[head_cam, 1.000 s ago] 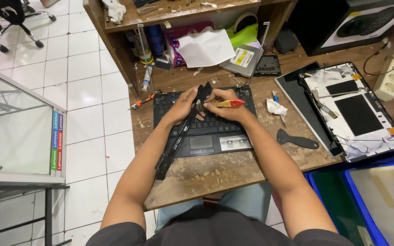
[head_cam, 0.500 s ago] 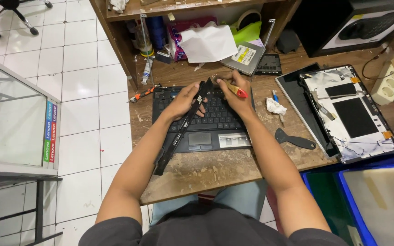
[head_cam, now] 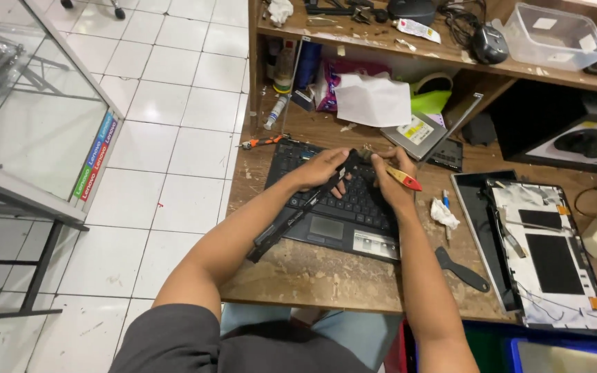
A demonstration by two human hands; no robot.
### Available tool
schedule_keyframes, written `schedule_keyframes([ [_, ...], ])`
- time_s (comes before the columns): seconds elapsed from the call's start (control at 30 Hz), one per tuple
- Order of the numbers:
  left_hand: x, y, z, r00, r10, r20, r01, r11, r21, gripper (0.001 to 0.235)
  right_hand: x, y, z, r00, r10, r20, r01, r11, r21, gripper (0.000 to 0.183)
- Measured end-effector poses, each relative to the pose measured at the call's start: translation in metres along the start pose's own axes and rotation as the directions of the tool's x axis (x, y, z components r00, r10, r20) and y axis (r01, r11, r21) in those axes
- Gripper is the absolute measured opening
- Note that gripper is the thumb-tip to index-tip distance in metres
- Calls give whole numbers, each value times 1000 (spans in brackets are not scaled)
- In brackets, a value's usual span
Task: The person uses a small brush to clean a black plastic laptop hinge cover held over a disassembled laptop base. The person repeatedly brushes the cover's surfaces and edges, rotating it to access different sides.
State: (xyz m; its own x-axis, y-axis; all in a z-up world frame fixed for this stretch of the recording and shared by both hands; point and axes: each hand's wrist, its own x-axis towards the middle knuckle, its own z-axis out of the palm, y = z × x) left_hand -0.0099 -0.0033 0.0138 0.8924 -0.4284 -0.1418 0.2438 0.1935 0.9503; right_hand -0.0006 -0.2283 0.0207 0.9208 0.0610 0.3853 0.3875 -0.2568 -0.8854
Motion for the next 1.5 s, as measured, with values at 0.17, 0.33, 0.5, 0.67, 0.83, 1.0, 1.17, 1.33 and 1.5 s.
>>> schedule_keyframes([
  [0.17,3,-2,-3,1000,-4,31,4,1000,0,61,2,6,-1,999,32,-5,-32,992,-124,15],
  [0.33,6,-9,-4,999,-5,39,6,1000,-13,62,4,32,-4,998,41,-43,-48,986,-160,16],
  [0.5,9,-9,-6,998,-14,60,14,1000,-4,64,9,28,-8,999,-10,-38,4,985,-171,15],
  [0.67,7,-5,-7,998,8,60,-7,1000,-12,62,1,10,1,996,-77,41,81,989,-121,17],
  [0.83,6,-5,-6,998,25,58,-24,999,-25,60,-4,0,6,981,-146,131,143,989,25,16],
  [1.0,14,-17,-7,999,32,-20,-33,998,-57,57,-10,-6,6,958,-21,285,-35,982,187,20],
  [1.17,29,-37,-13,997,44,-66,-48,997,-56,57,-7,-5,2,939,-2,343,-88,965,247,26],
  [1.33,25,-33,-6,990,63,-128,-69,997,-43,60,-7,-5,5,951,-69,300,1,976,219,26],
  [1.5,24,-24,-1,975,125,-186,-131,991,-20,57,9,27,-2,970,-190,150,191,982,8,28],
])
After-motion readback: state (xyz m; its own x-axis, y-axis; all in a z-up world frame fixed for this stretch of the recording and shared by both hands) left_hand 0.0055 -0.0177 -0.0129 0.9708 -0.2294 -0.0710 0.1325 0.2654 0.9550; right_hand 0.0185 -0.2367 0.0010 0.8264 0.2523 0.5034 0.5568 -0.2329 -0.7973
